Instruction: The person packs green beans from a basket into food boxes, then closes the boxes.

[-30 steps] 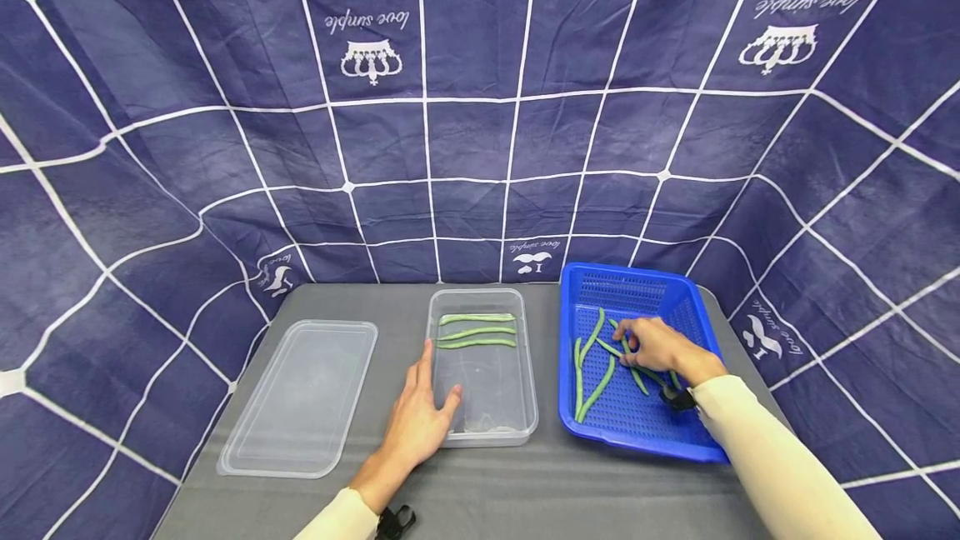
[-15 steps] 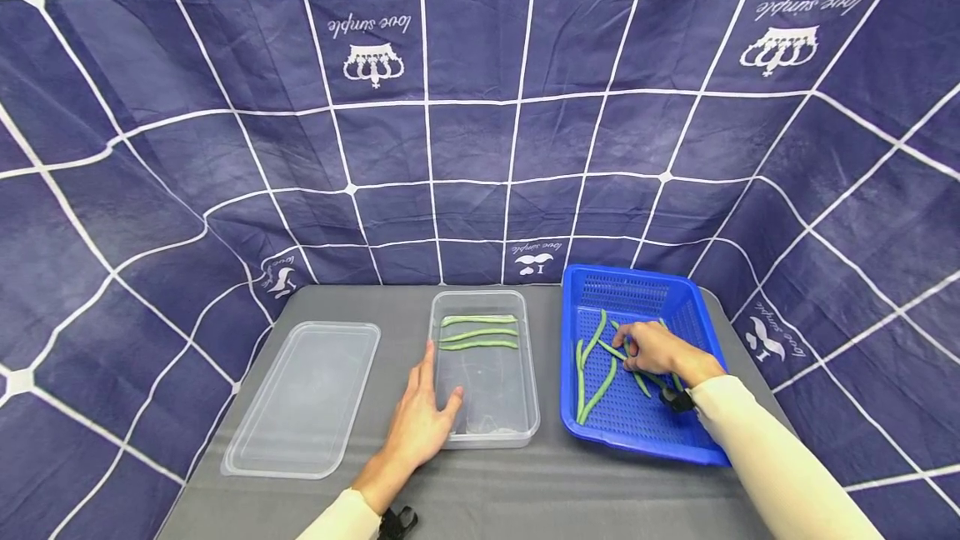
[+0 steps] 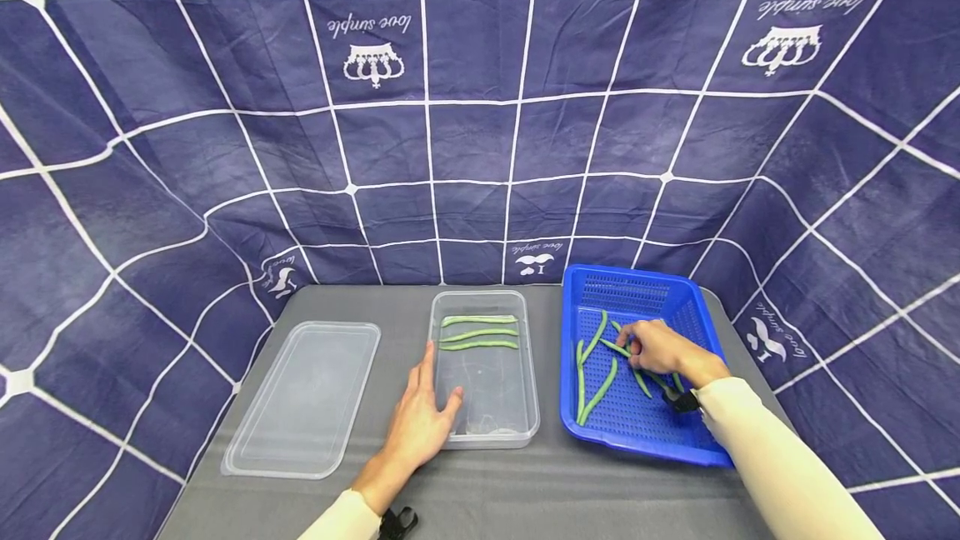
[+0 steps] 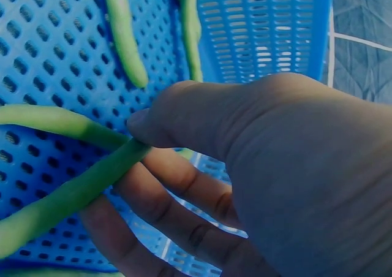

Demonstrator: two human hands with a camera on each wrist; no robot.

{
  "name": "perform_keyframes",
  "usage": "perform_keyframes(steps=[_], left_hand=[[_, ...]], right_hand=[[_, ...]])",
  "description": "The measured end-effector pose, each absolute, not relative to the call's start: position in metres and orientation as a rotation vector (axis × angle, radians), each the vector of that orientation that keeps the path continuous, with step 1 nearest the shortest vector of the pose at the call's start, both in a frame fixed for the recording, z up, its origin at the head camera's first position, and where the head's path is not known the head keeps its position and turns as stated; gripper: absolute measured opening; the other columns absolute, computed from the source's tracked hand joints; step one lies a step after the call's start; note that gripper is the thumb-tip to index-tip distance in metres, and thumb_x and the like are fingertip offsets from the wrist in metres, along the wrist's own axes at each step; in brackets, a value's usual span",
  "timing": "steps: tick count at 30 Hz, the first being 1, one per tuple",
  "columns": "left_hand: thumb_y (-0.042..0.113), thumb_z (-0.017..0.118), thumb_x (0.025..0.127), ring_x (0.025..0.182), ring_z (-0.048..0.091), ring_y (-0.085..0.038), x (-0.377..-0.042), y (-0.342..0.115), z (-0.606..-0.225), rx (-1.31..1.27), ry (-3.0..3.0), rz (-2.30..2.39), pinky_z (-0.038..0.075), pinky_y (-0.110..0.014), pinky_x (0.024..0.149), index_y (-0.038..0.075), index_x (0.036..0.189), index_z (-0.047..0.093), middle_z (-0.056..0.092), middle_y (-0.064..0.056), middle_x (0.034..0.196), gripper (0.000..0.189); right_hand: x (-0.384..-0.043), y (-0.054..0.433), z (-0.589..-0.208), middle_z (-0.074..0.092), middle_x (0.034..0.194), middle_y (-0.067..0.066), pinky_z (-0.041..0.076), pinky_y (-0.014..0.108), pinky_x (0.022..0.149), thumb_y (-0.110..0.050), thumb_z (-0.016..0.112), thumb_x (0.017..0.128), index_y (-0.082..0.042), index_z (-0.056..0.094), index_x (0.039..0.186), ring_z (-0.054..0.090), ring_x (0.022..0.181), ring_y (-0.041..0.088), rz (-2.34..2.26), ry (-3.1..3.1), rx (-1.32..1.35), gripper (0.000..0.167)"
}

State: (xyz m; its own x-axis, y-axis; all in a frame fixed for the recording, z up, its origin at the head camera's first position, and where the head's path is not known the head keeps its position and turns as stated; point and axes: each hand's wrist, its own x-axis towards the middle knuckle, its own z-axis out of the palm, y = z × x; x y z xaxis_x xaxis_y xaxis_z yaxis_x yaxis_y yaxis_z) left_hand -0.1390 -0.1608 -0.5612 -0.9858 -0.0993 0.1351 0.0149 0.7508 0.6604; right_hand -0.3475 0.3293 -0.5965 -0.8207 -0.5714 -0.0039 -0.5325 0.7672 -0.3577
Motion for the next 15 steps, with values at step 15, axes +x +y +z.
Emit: perform_keyframes(steps=[15], left_hand=[[0.036,0.077,0.109,0.141,0.071,-0.055,-0.138,-0.161,-0.561,0.082,-2.789,-1.064,0.060,-0.071,0.111,0.016,0.187,0.023,0.056,-0.023,0.171,0.097]], right_hand=[[-0.294,0.287,-0.498,0.074,0.079,-0.005,0.056,0.035,0.074,-0.001,0.084,0.079,-0.006,0.077,0.110,0.065,0.075,0.011,-0.668,2.863,-0.874,0.032]])
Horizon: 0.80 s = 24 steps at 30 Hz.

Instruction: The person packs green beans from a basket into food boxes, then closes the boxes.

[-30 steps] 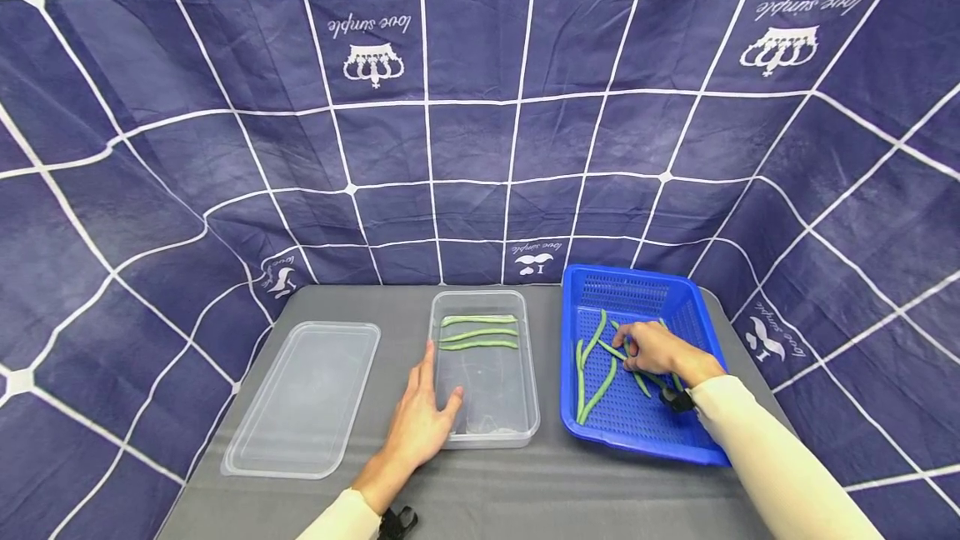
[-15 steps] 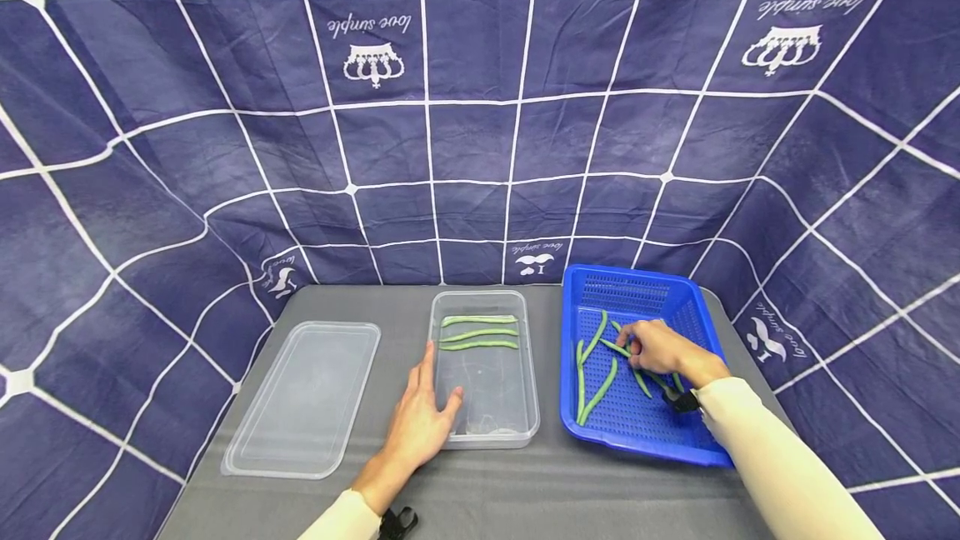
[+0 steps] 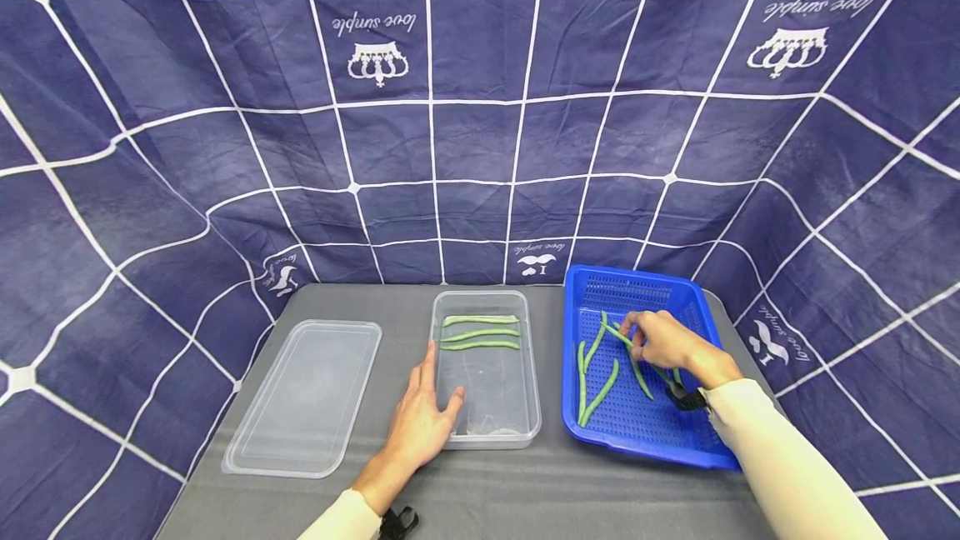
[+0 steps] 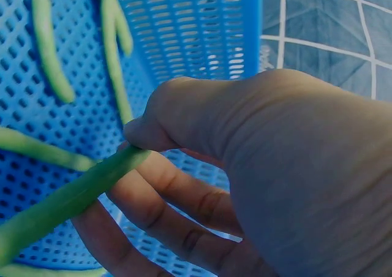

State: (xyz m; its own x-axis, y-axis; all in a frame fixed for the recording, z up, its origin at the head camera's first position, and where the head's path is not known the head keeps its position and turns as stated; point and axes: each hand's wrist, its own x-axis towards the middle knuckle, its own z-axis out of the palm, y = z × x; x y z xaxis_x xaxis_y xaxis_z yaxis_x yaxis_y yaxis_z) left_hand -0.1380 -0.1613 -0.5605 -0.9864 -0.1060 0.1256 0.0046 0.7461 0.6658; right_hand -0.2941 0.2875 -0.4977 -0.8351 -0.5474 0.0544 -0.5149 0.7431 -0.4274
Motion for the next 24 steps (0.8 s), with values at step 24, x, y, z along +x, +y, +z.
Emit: perform_keyframes(steps=[24], left_hand=[[0.036,0.076,0.109,0.143,0.070,-0.056,-0.137,-0.161,-0.560,0.072,-2.787,-1.056,0.058,-0.071,0.113,0.014,0.187,0.024,0.055,-0.024,0.173,0.096]], right_hand=[[-0.268,0.238,-0.448,0.077,0.089,-0.004,0.053,0.033,0.074,0.001,0.086,0.090,-0.007,0.077,0.122,0.064,0.077,0.009,-0.672,2.869,-0.842,0.034]])
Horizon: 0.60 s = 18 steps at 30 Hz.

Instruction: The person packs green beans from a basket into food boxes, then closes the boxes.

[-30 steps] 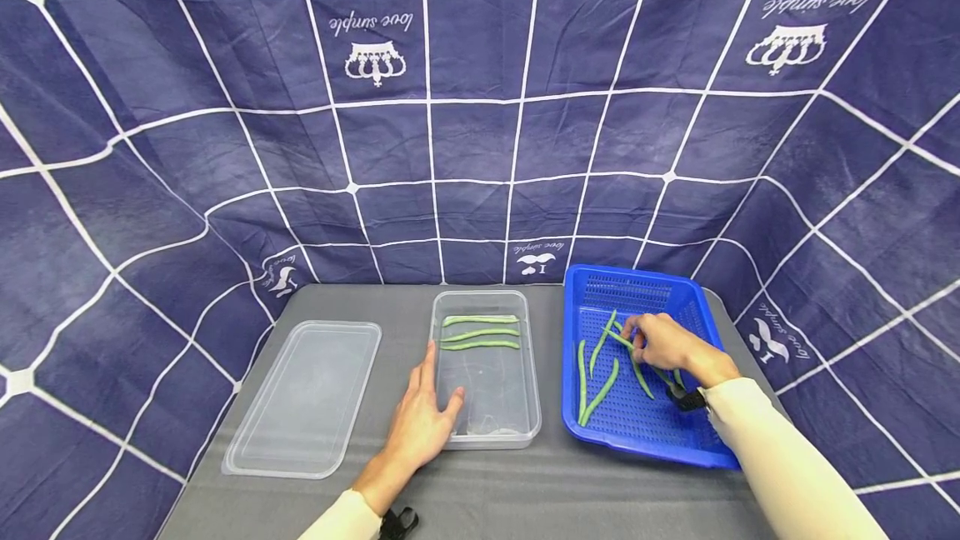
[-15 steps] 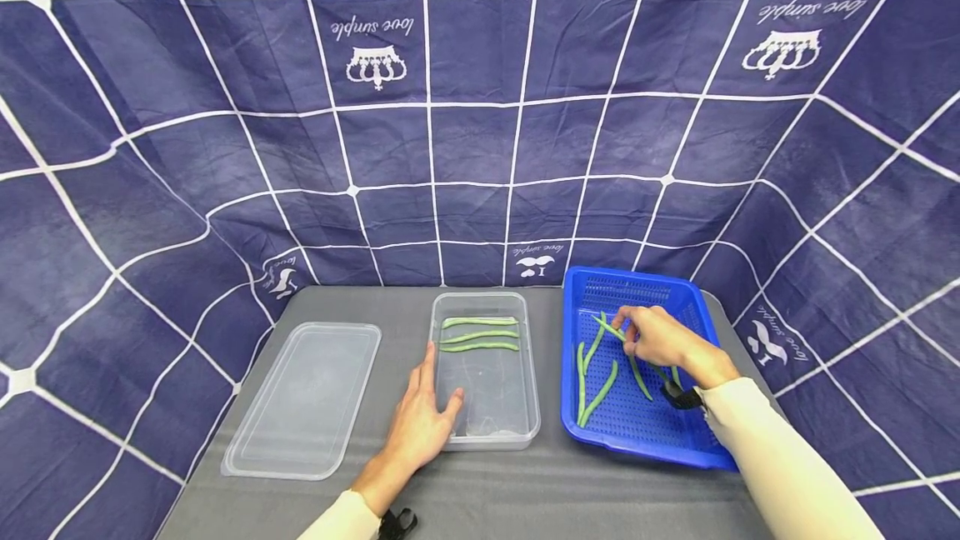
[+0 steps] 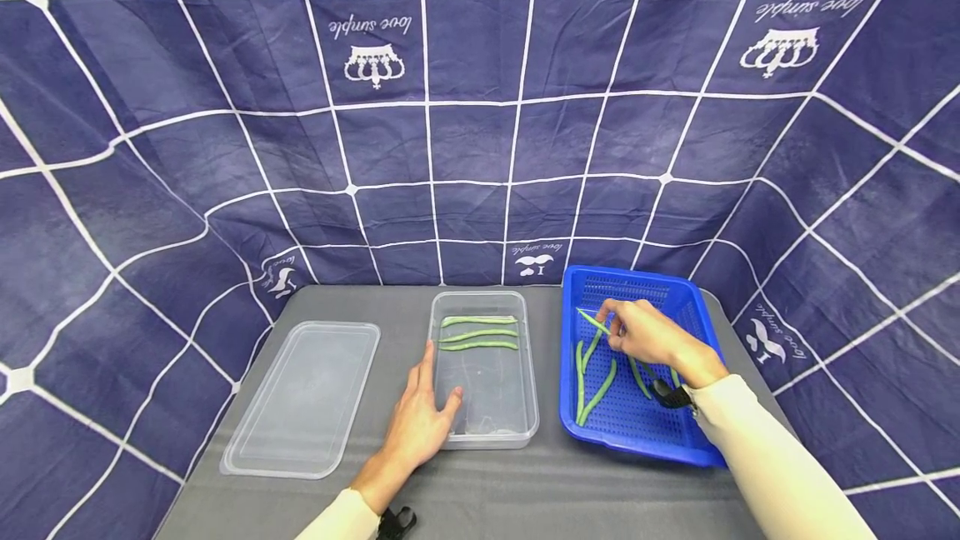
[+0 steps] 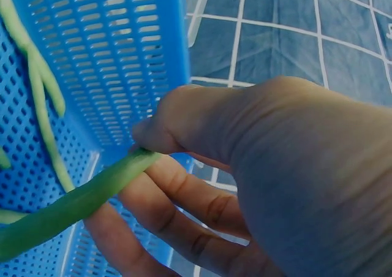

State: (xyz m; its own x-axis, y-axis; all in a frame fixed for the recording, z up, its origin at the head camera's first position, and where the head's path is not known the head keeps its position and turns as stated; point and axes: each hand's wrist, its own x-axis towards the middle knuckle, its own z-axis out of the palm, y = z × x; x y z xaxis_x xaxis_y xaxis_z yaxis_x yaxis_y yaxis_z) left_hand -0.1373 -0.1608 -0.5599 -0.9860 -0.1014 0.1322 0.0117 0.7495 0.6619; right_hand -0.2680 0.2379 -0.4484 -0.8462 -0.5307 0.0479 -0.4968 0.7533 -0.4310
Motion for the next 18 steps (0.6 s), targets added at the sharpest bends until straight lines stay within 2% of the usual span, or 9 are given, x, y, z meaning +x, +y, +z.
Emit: perform_keyframes(steps=[18], left_hand=[[0.036,0.077,0.110,0.144,0.069,-0.055,-0.138,-0.161,-0.561,0.065,-2.784,-1.067,0.059,-0.071,0.113,0.015,0.187,0.023,0.055,-0.024,0.173,0.097]], right_hand=[[-0.267,0.208,-0.441,0.079,0.093,-0.004,0.054,0.033,0.070,-0.001,0.083,0.094,-0.013,0.079,0.125,0.065,0.077,0.007,-0.672,2.886,-0.858,0.034]])
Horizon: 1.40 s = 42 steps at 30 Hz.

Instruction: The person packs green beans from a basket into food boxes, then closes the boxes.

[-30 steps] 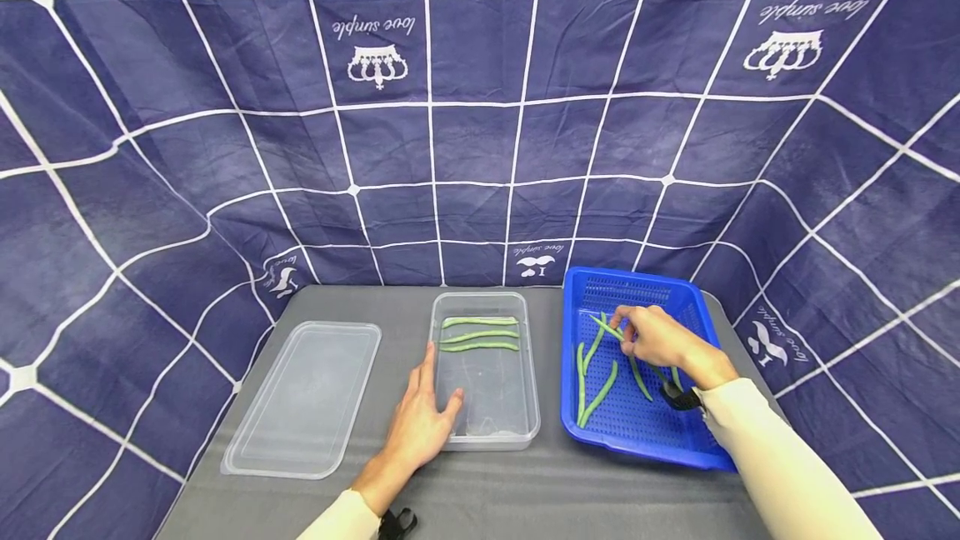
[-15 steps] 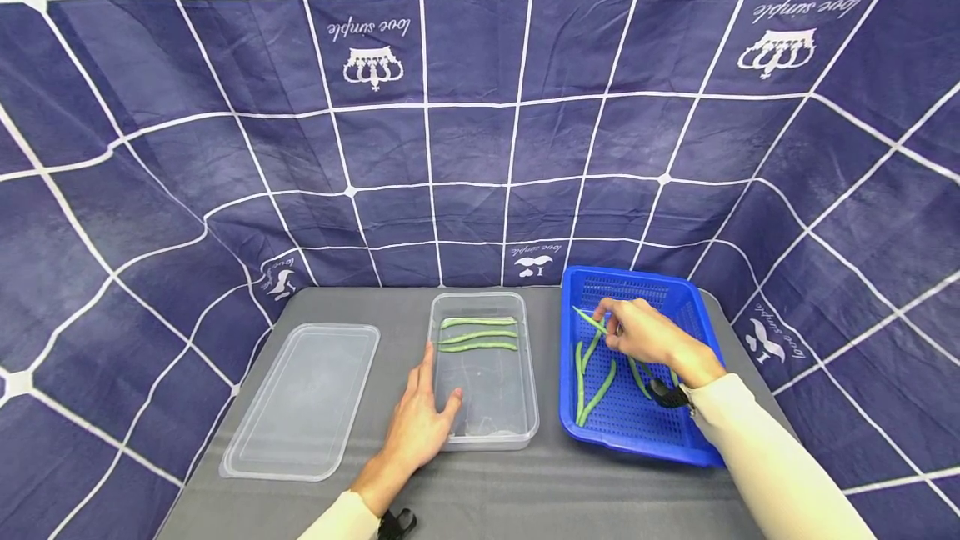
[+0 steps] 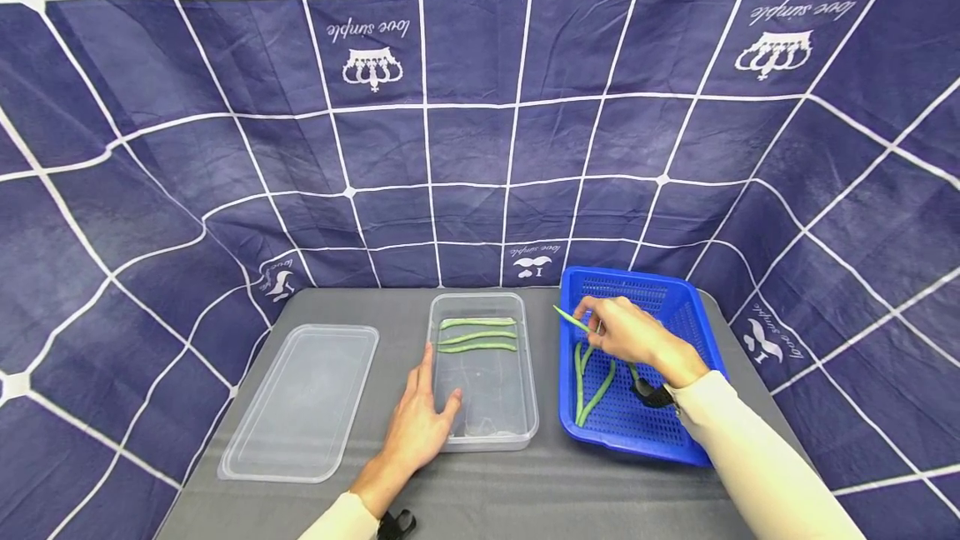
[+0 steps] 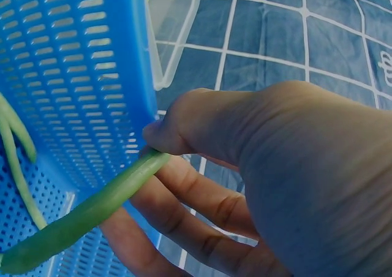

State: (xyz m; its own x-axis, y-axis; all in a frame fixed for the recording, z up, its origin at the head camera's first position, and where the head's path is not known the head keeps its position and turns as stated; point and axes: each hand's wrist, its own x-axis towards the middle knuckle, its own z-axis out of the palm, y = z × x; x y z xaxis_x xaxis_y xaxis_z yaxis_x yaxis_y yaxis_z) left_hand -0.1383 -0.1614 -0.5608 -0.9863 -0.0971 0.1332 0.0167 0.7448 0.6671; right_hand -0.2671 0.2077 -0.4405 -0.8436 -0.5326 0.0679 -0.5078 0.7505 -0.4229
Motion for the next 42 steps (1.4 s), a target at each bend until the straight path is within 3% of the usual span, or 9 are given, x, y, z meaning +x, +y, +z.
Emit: perform_keyframes(steps=[10,21,42], left_hand=[[0.036,0.078,0.109,0.141,0.071,-0.057,-0.138,-0.161,-0.563,0.067,-2.779,-1.059,0.060,-0.071,0.111,0.016,0.188,0.022,0.056,-0.025,0.171,0.098],[0.036,0.077,0.110,0.142,0.070,-0.056,-0.137,-0.161,-0.562,0.078,-2.779,-1.065,0.059,-0.072,0.111,0.017,0.188,0.023,0.056,-0.024,0.172,0.097],[0.035,0.078,0.109,0.139,0.071,-0.059,-0.137,-0.161,-0.561,0.076,-2.779,-1.077,0.059,-0.073,0.109,0.018,0.188,0.022,0.056,-0.025,0.171,0.098]], right_hand=[[-0.268,0.188,-0.438,0.079,0.093,-0.003,0.056,0.034,0.072,-0.001,0.080,0.090,-0.016,0.082,0.126,0.066,0.079,0.008,-0.637,2.930,-0.956,0.039],[-0.267,0.163,-0.434,0.081,0.097,-0.002,0.063,0.042,0.077,-0.003,0.084,0.093,-0.021,0.084,0.128,0.073,0.088,0.012,-0.590,2.951,-1.040,0.039],[-0.270,0.117,-0.436,0.081,0.104,-0.002,0.062,0.038,0.074,-0.007,0.089,0.099,-0.025,0.088,0.131,0.078,0.093,0.015,-0.566,2.946,-1.145,0.036]])
